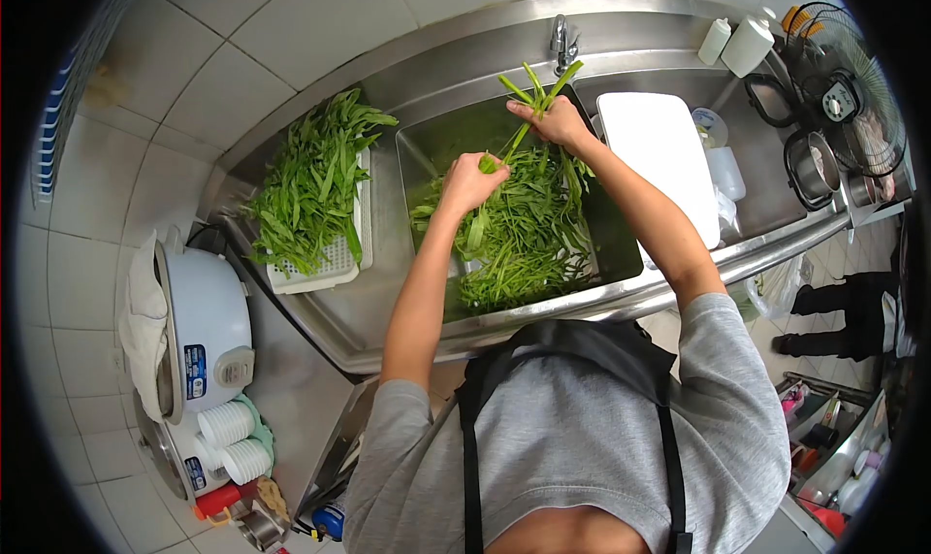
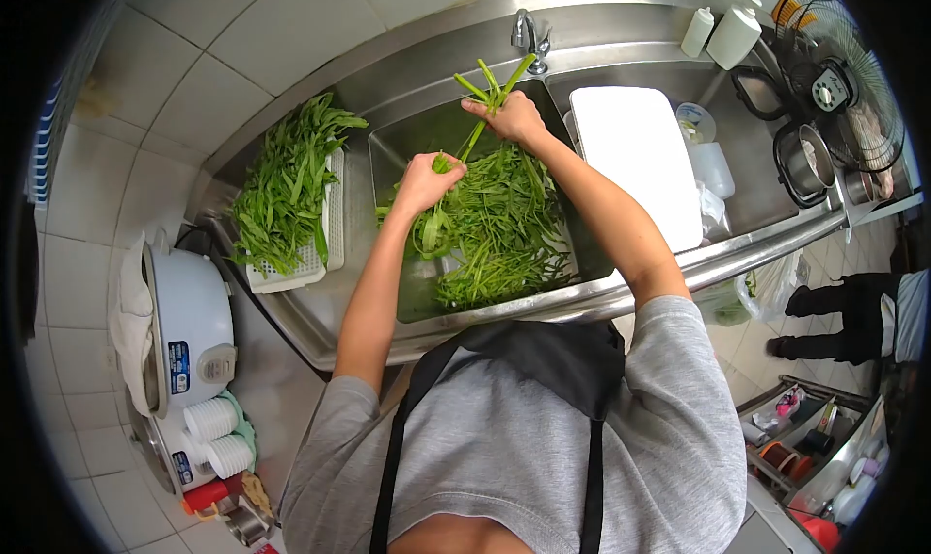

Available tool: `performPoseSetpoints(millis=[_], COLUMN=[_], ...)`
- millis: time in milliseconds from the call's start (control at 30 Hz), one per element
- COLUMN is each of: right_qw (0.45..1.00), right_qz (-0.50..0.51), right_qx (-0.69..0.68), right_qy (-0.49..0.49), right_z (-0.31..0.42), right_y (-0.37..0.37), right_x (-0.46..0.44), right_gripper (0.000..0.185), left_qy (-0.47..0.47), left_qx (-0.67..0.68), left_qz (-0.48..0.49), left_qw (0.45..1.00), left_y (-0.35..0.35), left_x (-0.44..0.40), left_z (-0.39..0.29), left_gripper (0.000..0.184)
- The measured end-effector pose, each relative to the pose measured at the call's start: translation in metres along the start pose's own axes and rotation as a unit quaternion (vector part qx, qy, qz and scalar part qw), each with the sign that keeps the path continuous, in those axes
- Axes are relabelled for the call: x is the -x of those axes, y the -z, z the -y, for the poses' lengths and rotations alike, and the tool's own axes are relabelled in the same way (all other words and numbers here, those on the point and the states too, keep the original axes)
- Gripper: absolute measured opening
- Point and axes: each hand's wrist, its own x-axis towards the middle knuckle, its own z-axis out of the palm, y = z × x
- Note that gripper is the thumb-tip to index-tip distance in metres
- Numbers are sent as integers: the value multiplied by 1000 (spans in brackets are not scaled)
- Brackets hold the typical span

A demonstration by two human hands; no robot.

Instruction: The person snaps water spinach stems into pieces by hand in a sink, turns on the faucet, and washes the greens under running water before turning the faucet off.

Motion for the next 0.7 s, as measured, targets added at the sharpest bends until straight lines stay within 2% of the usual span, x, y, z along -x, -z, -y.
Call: performPoseSetpoints(millis=[133,233,333,367,467,500,600,700], right_qw=[999,997,995,994,986,984,972,954], right_qz=[8,21,69,91,142,161,231,298], right_qx=[-49,-77,-66,-67,-82,-78,-37,-29], right_qy=[18,18,-9,-8,3,-4,4,27], right_z=[-1,-3,1,3,5,9,10,-1], right_y=[2,6,10,10,0,0,2,9], right_x=[6,9,14,18,18,20,17,10], right_gripper=[51,48,48,47,47,46,44,41], left_qy=[40,73,-14,-86,-45,-37,-31,-13], left_qx=[158,239,242,221,142,166,90,110], left_qz=[-21,-130,-169,-163,-36,5,62,33], left_qw=[986,960,955,958,988,985,994,993], left_y=[-1,4,1,0,5,1,5,14], left_x=[-1,-1,0,-1,-1,-1,0,3], left_z=[9,24,22,19,-5,-10,-17,-11], left_gripper=[21,20,18,19,25,28,26,23])
